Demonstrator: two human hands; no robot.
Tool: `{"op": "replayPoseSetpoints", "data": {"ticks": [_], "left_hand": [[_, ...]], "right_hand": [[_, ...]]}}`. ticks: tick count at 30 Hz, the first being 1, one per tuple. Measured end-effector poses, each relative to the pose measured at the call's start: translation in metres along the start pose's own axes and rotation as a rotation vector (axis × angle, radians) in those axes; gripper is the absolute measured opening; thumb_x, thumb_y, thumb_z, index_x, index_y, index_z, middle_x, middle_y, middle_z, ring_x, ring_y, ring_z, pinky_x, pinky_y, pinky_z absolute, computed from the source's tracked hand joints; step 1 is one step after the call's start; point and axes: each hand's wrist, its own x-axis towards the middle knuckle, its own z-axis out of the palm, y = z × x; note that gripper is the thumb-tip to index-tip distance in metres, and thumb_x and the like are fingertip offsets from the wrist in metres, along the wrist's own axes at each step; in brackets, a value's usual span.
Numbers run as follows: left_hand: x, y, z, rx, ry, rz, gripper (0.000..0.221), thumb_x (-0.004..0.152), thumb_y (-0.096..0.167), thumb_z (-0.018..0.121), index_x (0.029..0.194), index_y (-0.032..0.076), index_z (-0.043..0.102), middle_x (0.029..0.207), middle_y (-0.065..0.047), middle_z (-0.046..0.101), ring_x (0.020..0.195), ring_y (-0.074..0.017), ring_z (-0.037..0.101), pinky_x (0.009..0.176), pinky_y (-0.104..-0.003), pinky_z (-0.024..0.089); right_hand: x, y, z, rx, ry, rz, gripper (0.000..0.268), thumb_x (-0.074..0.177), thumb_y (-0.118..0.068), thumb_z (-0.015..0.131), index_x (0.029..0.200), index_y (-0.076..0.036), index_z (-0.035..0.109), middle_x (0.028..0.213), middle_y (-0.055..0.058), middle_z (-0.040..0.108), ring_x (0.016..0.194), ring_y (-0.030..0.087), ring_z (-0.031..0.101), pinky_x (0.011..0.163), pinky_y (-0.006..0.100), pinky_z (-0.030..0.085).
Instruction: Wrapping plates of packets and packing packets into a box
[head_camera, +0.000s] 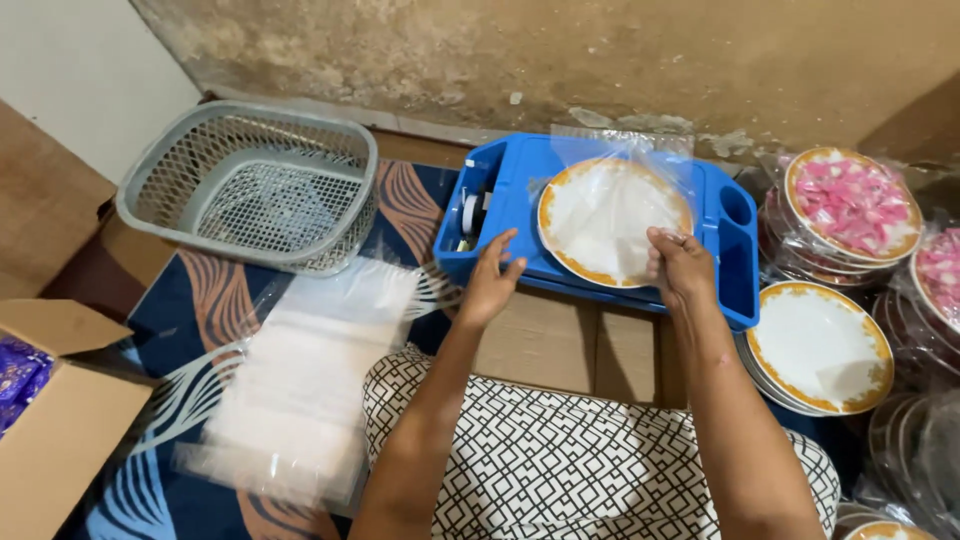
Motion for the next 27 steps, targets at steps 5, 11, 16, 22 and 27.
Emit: {"op": "replayPoseSetpoints", "data": {"ticks": [5, 11, 16, 22, 27], "left_hand": [[0.01, 0.019, 0.029, -0.269, 0.026, -0.233, 0.069, 0.098, 0.043, 0.067, 0.153, 0.01, 0.042, 0.138, -0.038, 0.049, 0.118, -0.0516, 0.061, 0.089, -0.056, 0.059], [0.006, -0.006, 0.075, -0.726, -0.027, -0.422, 0.054, 0.093, 0.02, 0.073, 0.138, 0.01, 0.043, 0.106, -0.026, 0.059, 0.08, -0.0334, 0.072, 0.07, -0.04, 0.066], [0.017, 0.036, 0.058, -0.817, 0.098, -0.338, 0.035, 0.089, -0.003, 0.069, 0.122, 0.003, 0.057, 0.093, -0.009, 0.063, 0.064, -0.014, 0.068, 0.064, -0.023, 0.063], [0.087, 0.097, 0.036, -0.614, 0.444, 0.178, 0.021, 0.092, -0.002, 0.067, 0.113, 0.001, 0.068, 0.095, -0.015, 0.074, 0.075, -0.0144, 0.068, 0.057, -0.023, 0.055], [0.04, 0.149, 0.012, -0.303, 0.488, 0.546, 0.022, 0.098, 0.013, 0.072, 0.118, 0.005, 0.07, 0.091, -0.011, 0.077, 0.072, -0.0115, 0.071, 0.064, -0.026, 0.063]], "right_hand": [[-0.032, -0.028, -0.002, -0.074, 0.08, -0.053, 0.031, 0.088, -0.018, 0.087, 0.099, -0.012, 0.059, 0.062, -0.001, 0.059, 0.044, 0.004, 0.055, 0.035, 0.02, 0.048], [-0.04, -0.026, -0.007, -0.147, 0.034, 0.002, 0.031, 0.086, -0.021, 0.087, 0.102, -0.009, 0.063, 0.07, 0.007, 0.067, 0.052, 0.011, 0.066, 0.043, 0.027, 0.058], [-0.023, -0.033, -0.009, -0.213, 0.094, -0.034, 0.022, 0.087, -0.018, 0.082, 0.1, -0.009, 0.067, 0.073, 0.009, 0.068, 0.058, 0.014, 0.07, 0.049, 0.029, 0.061], [-0.022, -0.117, 0.029, -0.095, 0.073, -0.347, 0.02, 0.091, -0.007, 0.066, 0.111, -0.009, 0.068, 0.082, 0.004, 0.069, 0.061, 0.008, 0.062, 0.054, 0.02, 0.057], [-0.053, -0.155, 0.027, -0.098, -0.034, -0.735, 0.016, 0.107, -0.01, 0.071, 0.119, -0.003, 0.064, 0.09, 0.009, 0.07, 0.067, 0.016, 0.071, 0.053, 0.022, 0.057]]}}
